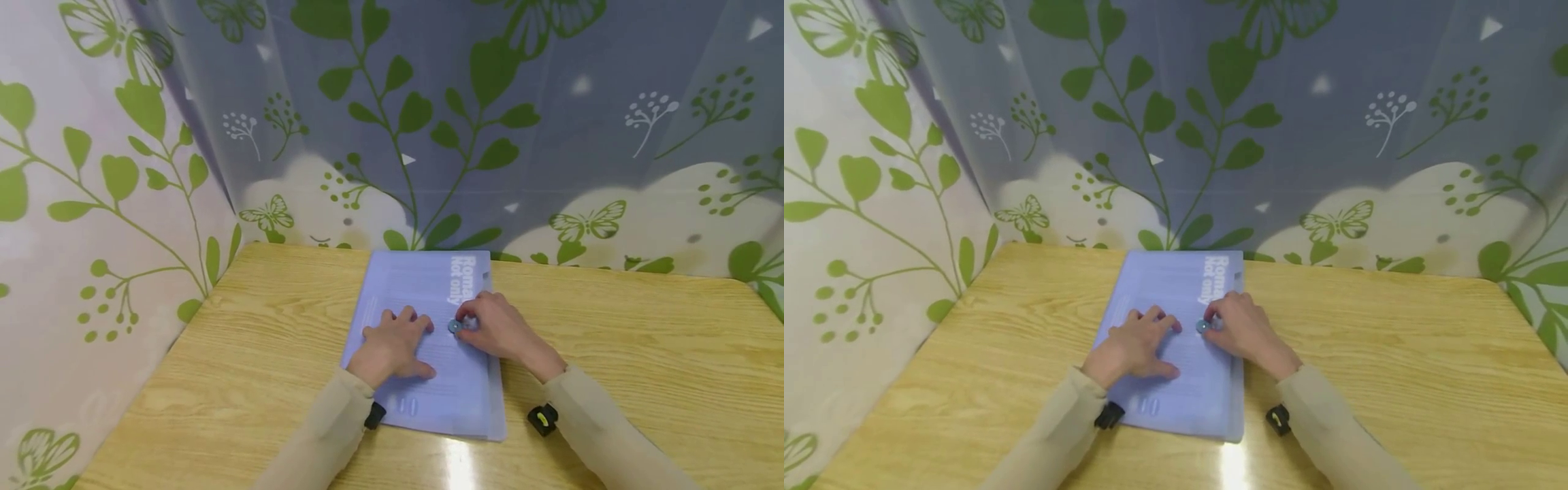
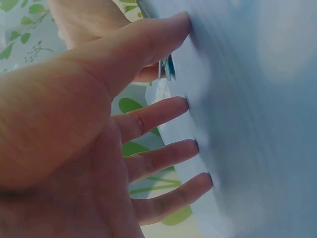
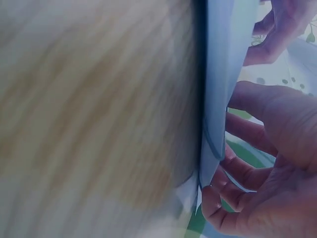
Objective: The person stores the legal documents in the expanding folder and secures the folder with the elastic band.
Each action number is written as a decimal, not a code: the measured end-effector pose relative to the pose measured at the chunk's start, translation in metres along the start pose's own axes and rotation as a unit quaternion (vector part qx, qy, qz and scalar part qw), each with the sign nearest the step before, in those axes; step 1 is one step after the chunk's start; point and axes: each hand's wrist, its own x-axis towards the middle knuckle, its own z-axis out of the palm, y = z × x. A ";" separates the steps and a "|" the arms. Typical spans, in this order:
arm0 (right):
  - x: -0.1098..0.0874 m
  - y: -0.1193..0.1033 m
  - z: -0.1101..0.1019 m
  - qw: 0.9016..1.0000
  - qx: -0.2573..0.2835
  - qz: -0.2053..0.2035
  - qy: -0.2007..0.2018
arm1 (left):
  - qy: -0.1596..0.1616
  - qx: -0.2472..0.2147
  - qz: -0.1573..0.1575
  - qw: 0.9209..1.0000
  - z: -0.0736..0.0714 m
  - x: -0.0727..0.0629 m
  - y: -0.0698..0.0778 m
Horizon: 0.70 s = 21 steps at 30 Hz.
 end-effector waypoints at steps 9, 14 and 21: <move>0.008 -0.013 -0.002 0.998 -0.046 0.034 -0.030 | 0.003 0.003 0.009 1.000 0.000 0.000 0.000; 0.012 -0.016 -0.003 0.996 -0.052 0.046 -0.051 | 0.002 0.005 0.005 1.000 0.000 0.001 0.000; 0.017 -0.018 -0.005 0.995 -0.046 0.057 -0.068 | -0.002 0.004 0.005 1.000 0.000 0.002 -0.001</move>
